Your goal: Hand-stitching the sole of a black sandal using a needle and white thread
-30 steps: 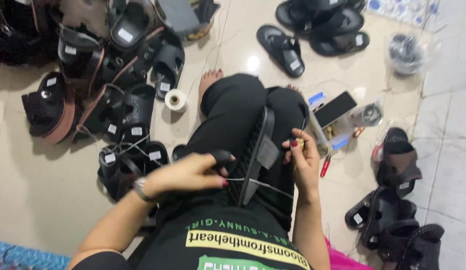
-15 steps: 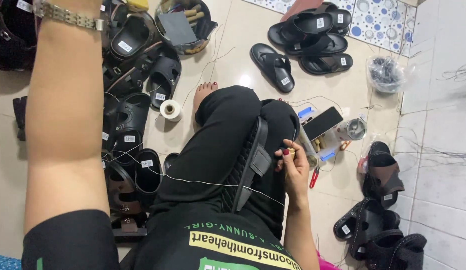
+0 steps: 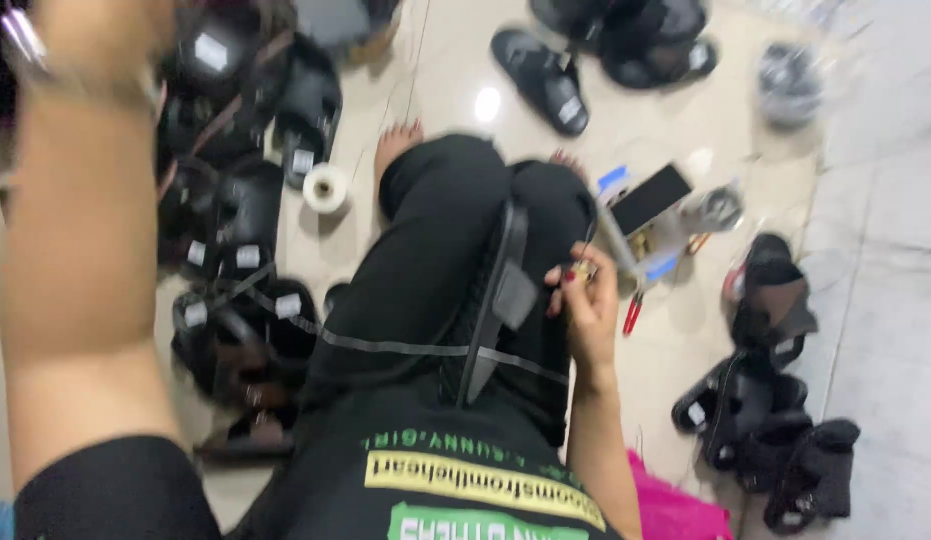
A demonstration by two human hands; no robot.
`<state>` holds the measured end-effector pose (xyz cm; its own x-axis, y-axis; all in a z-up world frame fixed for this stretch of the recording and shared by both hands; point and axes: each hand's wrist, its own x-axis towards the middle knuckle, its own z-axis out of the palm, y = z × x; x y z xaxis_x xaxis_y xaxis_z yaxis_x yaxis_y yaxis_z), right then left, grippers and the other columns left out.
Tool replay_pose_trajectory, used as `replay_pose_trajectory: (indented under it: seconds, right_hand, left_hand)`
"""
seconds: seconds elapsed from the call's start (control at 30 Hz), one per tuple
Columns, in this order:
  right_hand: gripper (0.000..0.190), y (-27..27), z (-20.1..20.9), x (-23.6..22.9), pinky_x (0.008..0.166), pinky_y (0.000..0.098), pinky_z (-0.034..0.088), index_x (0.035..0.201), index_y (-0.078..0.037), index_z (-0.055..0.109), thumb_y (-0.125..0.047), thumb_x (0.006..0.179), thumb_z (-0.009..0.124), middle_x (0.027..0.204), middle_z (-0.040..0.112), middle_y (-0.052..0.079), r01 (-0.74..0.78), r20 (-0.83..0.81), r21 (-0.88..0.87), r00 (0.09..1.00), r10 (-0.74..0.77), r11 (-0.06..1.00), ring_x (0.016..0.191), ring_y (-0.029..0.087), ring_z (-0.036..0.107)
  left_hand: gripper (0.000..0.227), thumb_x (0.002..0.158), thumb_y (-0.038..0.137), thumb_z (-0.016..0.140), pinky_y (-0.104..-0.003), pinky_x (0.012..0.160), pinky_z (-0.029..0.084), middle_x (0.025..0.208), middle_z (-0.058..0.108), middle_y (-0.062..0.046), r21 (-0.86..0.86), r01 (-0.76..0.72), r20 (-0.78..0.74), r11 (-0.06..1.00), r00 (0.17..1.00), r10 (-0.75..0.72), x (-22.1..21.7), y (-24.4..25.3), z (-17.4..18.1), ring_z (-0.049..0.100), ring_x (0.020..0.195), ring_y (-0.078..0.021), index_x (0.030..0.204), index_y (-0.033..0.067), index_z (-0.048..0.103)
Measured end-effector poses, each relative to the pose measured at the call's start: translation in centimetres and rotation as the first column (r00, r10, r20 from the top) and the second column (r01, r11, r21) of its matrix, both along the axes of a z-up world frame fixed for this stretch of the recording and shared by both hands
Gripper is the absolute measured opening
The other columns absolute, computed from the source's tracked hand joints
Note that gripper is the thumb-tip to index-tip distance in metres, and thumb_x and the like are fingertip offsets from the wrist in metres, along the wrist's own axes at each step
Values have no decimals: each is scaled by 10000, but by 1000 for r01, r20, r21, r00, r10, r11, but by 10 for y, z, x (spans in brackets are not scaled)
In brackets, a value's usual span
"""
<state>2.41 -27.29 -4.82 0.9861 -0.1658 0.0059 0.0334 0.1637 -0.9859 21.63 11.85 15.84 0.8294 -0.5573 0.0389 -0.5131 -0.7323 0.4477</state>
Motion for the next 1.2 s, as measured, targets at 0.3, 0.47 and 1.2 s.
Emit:
replay_pose_trajectory:
  seconds: [0.3,0.47,1.2]
  right_hand:
    - [385,-13,93,-47,650,238,472,1342,-31,580,-16,957,574,1064,693,82,-474,-228,-468,880,417,746,716,131,551]
    - [525,-1,103,-60,461,336,347,1447,-171,561,-116,932,653,681,413,30,-476,-308,-846,804,509,240,490,181,385]
    - [518,17,109,-37,371,344,396,1366,-247,653,-141,860,687,631,465,41,-478,-400,-879,733,550,-3,395,186,436]
  left_hand:
    - [870,815,212,754,-372,999,484,1358,597,-166,-421,-12,-547,907,801,-243,-184,-84,-103,624,1179,-281,1544,66,301]
    - [722,905,172,668,-264,408,422,620,667,-3,-277,-323,-781,905,625,-16,-207,-77,-135,534,447,-95,1559,183,362]
    - [1182,562,685,874,-617,1186,-63,1579,474,-177,-206,257,-12,944,964,-265,-170,-107,-166,62,1530,-375,1501,50,537]
